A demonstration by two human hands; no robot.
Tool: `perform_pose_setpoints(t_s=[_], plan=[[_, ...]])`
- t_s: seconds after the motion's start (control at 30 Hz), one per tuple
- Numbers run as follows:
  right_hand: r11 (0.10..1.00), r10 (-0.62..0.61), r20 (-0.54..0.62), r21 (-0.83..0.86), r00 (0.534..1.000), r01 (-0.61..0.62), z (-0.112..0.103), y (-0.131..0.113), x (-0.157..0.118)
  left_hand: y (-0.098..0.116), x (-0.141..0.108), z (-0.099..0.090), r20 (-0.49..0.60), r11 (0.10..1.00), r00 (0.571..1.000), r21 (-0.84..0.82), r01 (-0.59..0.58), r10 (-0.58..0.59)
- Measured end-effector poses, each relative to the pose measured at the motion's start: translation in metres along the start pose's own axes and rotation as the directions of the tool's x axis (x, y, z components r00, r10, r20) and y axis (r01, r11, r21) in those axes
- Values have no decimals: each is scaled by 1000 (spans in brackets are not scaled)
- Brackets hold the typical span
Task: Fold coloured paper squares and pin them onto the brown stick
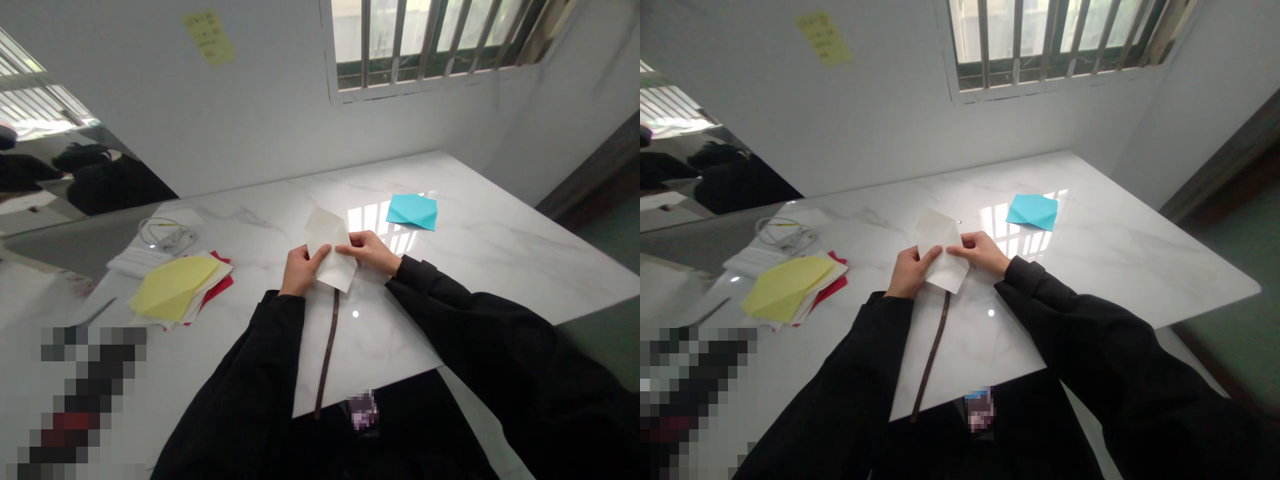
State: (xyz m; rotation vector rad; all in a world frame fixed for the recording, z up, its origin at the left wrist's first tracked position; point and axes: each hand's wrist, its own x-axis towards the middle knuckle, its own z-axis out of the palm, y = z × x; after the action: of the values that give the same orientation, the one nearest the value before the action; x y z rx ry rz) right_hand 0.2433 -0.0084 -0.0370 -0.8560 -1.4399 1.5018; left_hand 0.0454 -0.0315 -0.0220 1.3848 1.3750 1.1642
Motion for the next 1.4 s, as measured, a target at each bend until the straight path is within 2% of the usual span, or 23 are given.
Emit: perform_pose_setpoints(t_s=[0.77,1.13,1.4], plan=[[1000,-4,-2,13,1000,4,0,0,0,-1,1,1,-22,1000,1000,-26,-11,11],[999,38,-15,30,999,-37,2,-4,0,0,1,1,-15,1000,1000,-17,-7,7],[996,56,17,70,998,-57,2,-6,-2,0,2,-1,-25,1000,1000,-8,-7,7]])
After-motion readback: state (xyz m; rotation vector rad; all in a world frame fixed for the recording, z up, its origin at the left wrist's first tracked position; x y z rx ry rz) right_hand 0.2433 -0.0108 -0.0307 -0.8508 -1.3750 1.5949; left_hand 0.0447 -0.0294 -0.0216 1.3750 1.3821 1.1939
